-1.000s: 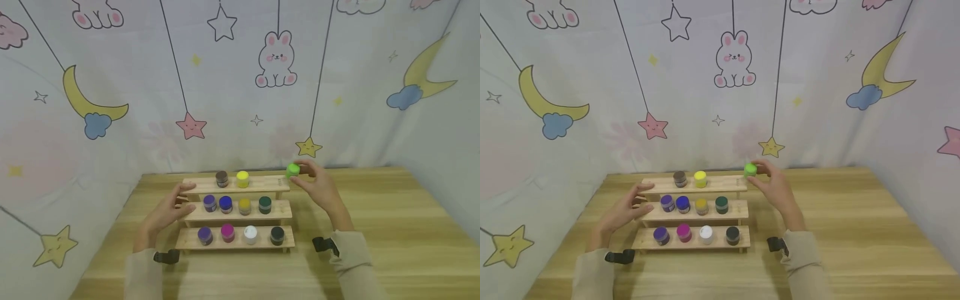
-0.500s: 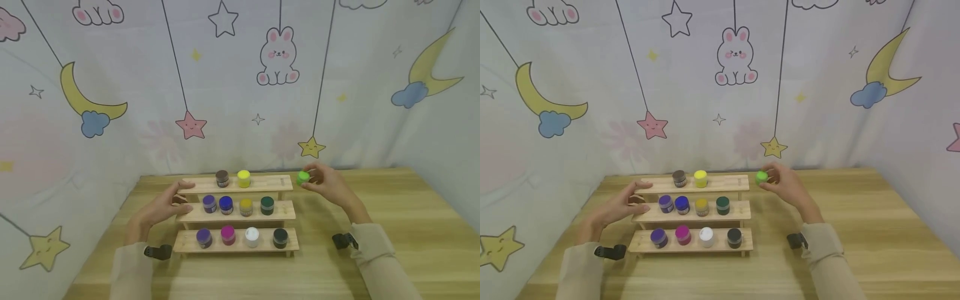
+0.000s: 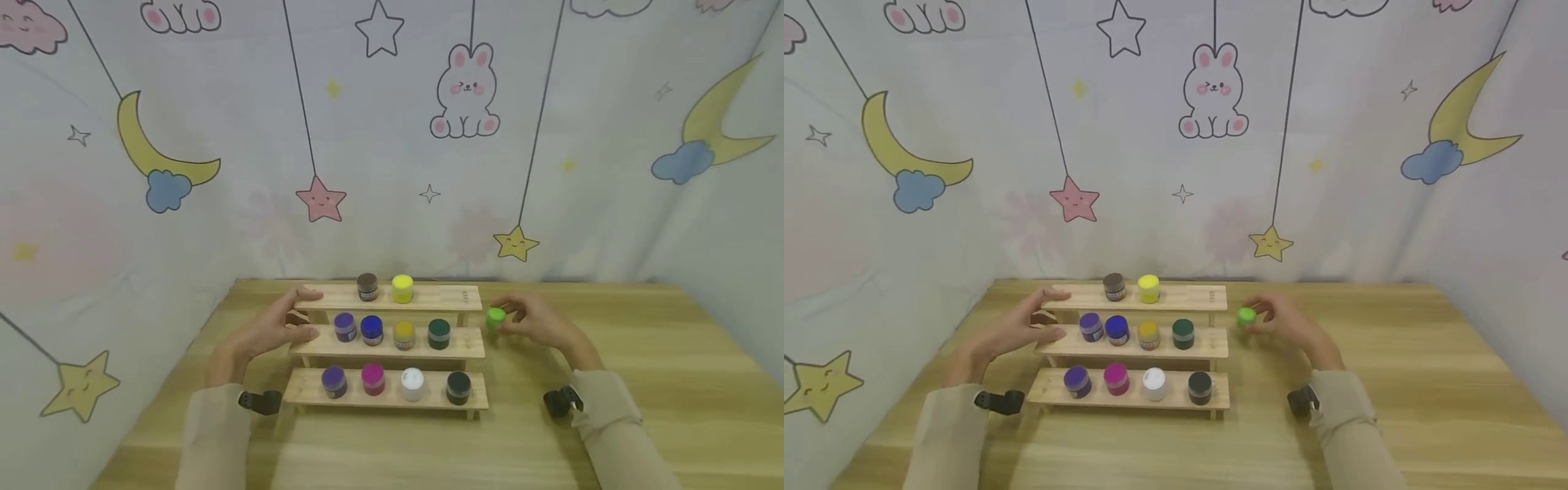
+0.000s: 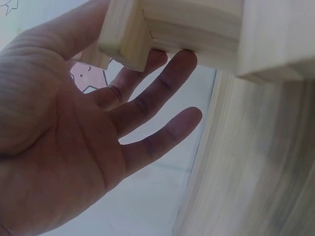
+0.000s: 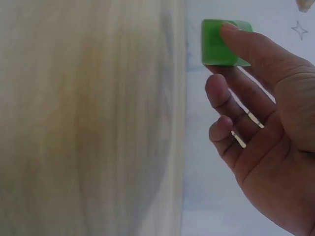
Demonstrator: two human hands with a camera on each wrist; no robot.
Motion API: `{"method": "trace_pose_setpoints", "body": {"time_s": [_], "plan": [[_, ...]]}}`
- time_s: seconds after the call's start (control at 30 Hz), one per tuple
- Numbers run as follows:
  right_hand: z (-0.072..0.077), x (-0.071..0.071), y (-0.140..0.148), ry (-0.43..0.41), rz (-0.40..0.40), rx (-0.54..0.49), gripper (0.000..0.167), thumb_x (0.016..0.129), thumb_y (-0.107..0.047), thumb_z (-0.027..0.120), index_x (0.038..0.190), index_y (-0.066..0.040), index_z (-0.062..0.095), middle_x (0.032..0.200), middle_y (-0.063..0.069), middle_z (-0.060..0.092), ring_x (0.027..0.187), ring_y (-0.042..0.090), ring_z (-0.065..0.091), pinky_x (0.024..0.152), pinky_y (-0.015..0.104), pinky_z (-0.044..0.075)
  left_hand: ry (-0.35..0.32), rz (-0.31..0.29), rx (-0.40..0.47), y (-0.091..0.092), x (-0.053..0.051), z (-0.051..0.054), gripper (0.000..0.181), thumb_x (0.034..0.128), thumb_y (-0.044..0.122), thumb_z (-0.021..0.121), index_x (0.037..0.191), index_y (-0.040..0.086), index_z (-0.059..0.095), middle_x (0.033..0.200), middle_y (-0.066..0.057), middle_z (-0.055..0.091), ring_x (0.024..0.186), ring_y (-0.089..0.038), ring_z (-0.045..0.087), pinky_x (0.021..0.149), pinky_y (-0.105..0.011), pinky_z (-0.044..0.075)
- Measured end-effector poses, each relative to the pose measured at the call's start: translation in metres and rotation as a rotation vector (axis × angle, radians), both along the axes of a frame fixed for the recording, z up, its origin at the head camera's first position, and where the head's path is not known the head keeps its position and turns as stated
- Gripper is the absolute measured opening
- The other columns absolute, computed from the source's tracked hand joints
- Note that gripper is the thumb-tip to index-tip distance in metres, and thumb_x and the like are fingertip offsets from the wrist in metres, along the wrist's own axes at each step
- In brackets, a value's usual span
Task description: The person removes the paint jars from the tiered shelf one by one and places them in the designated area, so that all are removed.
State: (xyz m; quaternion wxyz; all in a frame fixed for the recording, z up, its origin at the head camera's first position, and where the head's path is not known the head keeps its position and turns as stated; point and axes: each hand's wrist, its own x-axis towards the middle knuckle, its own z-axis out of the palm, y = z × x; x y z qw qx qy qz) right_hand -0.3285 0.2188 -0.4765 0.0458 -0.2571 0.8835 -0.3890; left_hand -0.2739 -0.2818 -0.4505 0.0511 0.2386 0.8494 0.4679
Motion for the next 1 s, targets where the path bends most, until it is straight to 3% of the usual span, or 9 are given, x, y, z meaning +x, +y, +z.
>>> {"method": "trace_pose_setpoints", "body": {"time_s": [0.17,0.3,0.47,0.6,0.7,0.8,0.9,1.0], "plan": [[-0.006,-0.002,0.001,-0.037,0.027,0.078,0.039,0.085,-0.011,0.08,0.12,-0.002,0.064,0.112,0.016,0.069,0.101,0.03,0.067,0.085,0.042,0.055,-0.02,0.001,-0.002,-0.001,0.001,-0.003,0.056,0.0935,0.01,0.071,0.14,0.005,0.041,0.151,-0.024,0.034,0.124,-0.046,0.051,0.1,-0.054,0.046],[-0.006,-0.002,0.001,-0.048,0.017,0.055,0.038,0.085,-0.008,0.079,0.119,-0.003,0.064,0.115,0.018,0.067,0.106,0.035,0.065,0.088,0.047,0.054,-0.001,0.004,0.011,0.0,0.001,-0.001,0.055,0.0941,0.01,0.07,0.14,0.005,0.041,0.151,-0.024,0.034,0.124,-0.047,0.05,0.1,-0.055,0.046],[0.0,0.0,0.004,-0.036,0.026,0.099,0.058,0.084,-0.014,0.081,0.134,0.0,0.055,0.128,0.025,0.061,0.102,0.031,0.065,0.087,0.045,0.054,-0.016,0.009,-0.001,0.003,0.0,0.005,0.056,0.0947,0.013,0.07,0.142,0.009,0.04,0.15,-0.022,0.034,0.125,-0.046,0.049,0.099,-0.051,0.047],[0.019,0.001,0.001,-0.005,0.057,0.14,0.079,0.085,-0.012,0.079,0.149,0.004,0.036,0.145,0.033,0.043,0.112,0.045,0.058,0.094,0.055,0.049,0.002,0.024,-0.016,0.005,-0.002,0.012,0.057,0.0952,0.012,0.07,0.143,0.01,0.039,0.15,-0.023,0.035,0.124,-0.047,0.049,0.096,-0.05,0.048],[0.04,0.004,-0.007,0.058,0.028,0.184,0.076,0.089,-0.005,0.071,0.152,0.006,0.03,0.152,0.035,0.03,0.131,0.056,0.038,0.105,0.066,0.035,0.004,0.04,-0.021,0.006,-0.005,0.018,0.056,0.0952,0.011,0.069,0.143,0.011,0.04,0.15,-0.022,0.036,0.124,-0.045,0.049,0.095,-0.05,0.048],[0.062,0.013,-0.022,0.193,-0.062,0.223,0.064,0.096,-0.005,0.063,0.152,0.004,0.032,0.154,0.033,0.028,0.14,0.054,0.026,0.11,0.067,0.025,-0.033,0.064,-0.03,0.006,-0.004,0.017,0.057,0.0951,0.012,0.07,0.143,0.014,0.04,0.151,-0.021,0.035,0.124,-0.043,0.049,0.093,-0.049,0.049],[0.075,0.029,-0.048,0.316,-0.144,0.168,0.055,0.101,-0.013,0.058,0.151,0.0,0.038,0.157,0.026,0.03,0.144,0.048,0.025,0.112,0.066,0.022,-0.061,0.08,-0.038,0.006,0.0,0.011,0.056,0.0946,0.012,0.07,0.143,0.016,0.041,0.152,-0.021,0.035,0.125,-0.043,0.049,0.093,-0.048,0.049],[0.082,0.045,-0.081,0.354,-0.122,0.049,0.053,0.103,-0.021,0.057,0.151,-0.007,0.041,0.159,0.016,0.032,0.145,0.04,0.028,0.113,0.062,0.024,-0.048,0.068,-0.034,0.003,0.002,0.007,0.056,0.095,0.011,0.07,0.143,0.013,0.041,0.152,-0.023,0.034,0.125,-0.046,0.048,0.094,-0.05,0.049]]}}
